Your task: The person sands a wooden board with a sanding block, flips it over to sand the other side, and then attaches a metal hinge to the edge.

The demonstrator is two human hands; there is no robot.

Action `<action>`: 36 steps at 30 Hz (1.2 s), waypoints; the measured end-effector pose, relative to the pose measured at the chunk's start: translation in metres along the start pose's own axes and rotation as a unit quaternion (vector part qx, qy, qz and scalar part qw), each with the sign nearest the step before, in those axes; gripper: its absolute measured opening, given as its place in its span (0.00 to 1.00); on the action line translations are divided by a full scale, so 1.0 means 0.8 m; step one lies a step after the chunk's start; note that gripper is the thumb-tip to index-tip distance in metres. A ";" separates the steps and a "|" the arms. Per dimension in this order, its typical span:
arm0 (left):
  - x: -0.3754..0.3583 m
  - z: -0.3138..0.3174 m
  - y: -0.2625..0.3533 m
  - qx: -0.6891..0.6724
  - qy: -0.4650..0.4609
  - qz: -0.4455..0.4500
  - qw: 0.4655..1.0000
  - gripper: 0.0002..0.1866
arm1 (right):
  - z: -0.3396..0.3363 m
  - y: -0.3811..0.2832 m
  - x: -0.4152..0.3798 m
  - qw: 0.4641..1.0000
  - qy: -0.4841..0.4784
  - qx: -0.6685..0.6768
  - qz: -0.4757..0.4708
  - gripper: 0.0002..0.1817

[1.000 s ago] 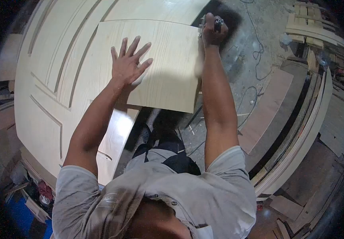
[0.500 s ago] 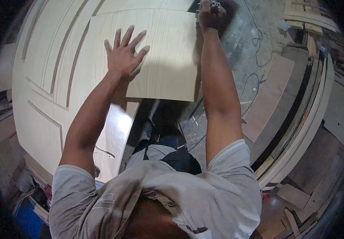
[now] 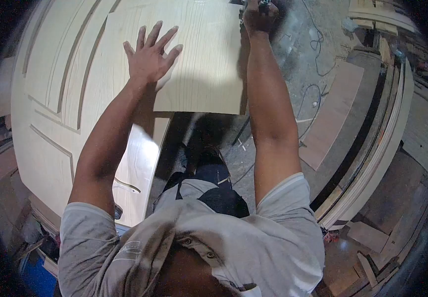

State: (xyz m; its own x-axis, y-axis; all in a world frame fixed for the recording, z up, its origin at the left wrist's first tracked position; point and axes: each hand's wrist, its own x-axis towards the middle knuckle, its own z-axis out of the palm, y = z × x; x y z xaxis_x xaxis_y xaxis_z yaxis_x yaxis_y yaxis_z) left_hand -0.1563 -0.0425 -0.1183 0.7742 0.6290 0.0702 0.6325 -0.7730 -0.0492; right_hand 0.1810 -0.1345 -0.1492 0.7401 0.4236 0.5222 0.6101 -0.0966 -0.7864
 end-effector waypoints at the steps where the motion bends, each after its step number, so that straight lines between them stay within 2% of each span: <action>1: 0.001 0.000 -0.001 0.001 -0.001 -0.001 1.000 0.37 | -0.001 -0.006 -0.002 0.996 -0.008 -0.079 -0.047 0.20; 2: 0.001 0.000 -0.001 0.000 -0.001 -0.002 1.000 0.37 | -0.004 -0.012 -0.005 0.996 -0.008 -0.080 -0.048 0.20; 4: -0.002 0.001 0.001 0.000 -0.004 -0.003 1.000 0.37 | -0.012 -0.024 -0.023 0.998 0.004 0.064 0.023 0.19; 5: 0.001 0.001 0.000 0.004 -0.001 -0.005 1.000 0.37 | -0.011 -0.032 -0.026 0.998 0.005 0.064 0.021 0.19; 7: -0.001 0.000 0.002 0.010 -0.007 -0.005 1.000 0.37 | -0.015 -0.038 -0.037 0.992 0.017 0.091 0.087 0.18; 8: 0.002 -0.001 0.002 0.019 -0.010 -0.007 1.000 0.37 | -0.027 -0.034 -0.033 0.984 -0.046 -0.164 -0.055 0.18; 9: 0.000 -0.001 0.002 0.019 -0.011 -0.007 1.000 0.37 | -0.029 -0.031 -0.036 0.984 -0.046 -0.164 -0.054 0.18; 10: 0.000 0.000 0.002 0.013 -0.006 -0.006 1.000 0.37 | -0.029 -0.028 -0.036 0.950 0.010 -0.251 -0.185 0.18; 11: 0.000 0.000 0.001 0.008 0.000 -0.006 1.000 0.37 | -0.028 -0.024 -0.036 0.889 0.065 -0.330 -0.310 0.18; 12: 0.001 0.001 0.000 0.009 0.000 -0.006 1.000 0.37 | -0.029 -0.021 -0.041 0.889 0.066 -0.330 -0.310 0.18; 14: 0.001 0.002 0.000 0.010 -0.001 -0.006 1.000 0.38 | -0.037 -0.029 -0.055 0.950 -0.004 -0.251 -0.186 0.18; 17: 0.001 0.004 0.001 0.007 0.012 -0.006 1.000 0.38 | -0.037 -0.028 -0.063 0.957 -0.006 -0.251 -0.142 0.17; 19: 0.003 0.004 -0.001 0.011 0.005 -0.008 1.000 0.38 | -0.043 -0.035 -0.067 0.950 -0.002 -0.263 -0.168 0.19; 20: 0.003 0.004 -0.001 0.011 0.007 -0.008 1.000 0.38 | -0.049 -0.050 -0.069 0.998 -0.024 -0.054 -0.032 0.19; 21: 0.002 0.004 0.000 0.009 0.007 -0.008 1.000 0.38 | -0.055 -0.064 -0.072 0.981 -0.045 0.157 0.108 0.20; 22: 0.002 0.005 0.000 0.009 0.008 -0.007 1.000 0.38 | -0.054 -0.070 -0.075 0.981 -0.044 0.157 0.108 0.20; 24: 0.002 0.006 0.000 0.014 0.010 -0.008 1.000 0.38 | -0.053 -0.082 -0.084 0.997 -0.022 0.062 -0.027 0.19; 25: 0.002 0.008 0.000 0.013 0.010 -0.007 1.000 0.38 | -0.057 -0.092 -0.089 0.998 -0.022 0.060 -0.027 0.19; 27: 0.003 0.013 -0.002 0.020 0.023 -0.006 1.000 0.38 | -0.064 -0.109 -0.100 0.997 -0.029 0.052 0.045 0.18; 28: 0.002 0.012 -0.002 0.018 0.023 -0.005 1.000 0.38 | -0.064 -0.106 -0.107 0.991 -0.026 0.107 0.071 0.17; 31: 0.002 0.010 -0.002 0.023 0.023 -0.004 0.999 0.38 | -0.066 -0.100 -0.120 0.990 -0.019 0.124 0.071 0.16; 32: 0.003 0.010 -0.003 0.019 0.024 -0.002 1.000 0.38 | -0.067 -0.102 -0.124 0.995 -0.009 0.095 -0.003 0.17; 36: 0.003 0.015 -0.005 0.019 0.038 0.002 0.999 0.38 | -0.081 -0.127 -0.146 0.994 -0.013 0.086 0.064 0.18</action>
State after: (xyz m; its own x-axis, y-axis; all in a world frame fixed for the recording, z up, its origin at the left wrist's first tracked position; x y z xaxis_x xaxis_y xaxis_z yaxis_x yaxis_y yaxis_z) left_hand -0.1568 -0.0370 -0.1299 0.7732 0.6175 0.1445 0.6316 -0.7703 -0.0877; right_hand 0.0508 -0.2325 -0.1094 0.8001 0.4408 0.4069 0.4523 0.0024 -0.8919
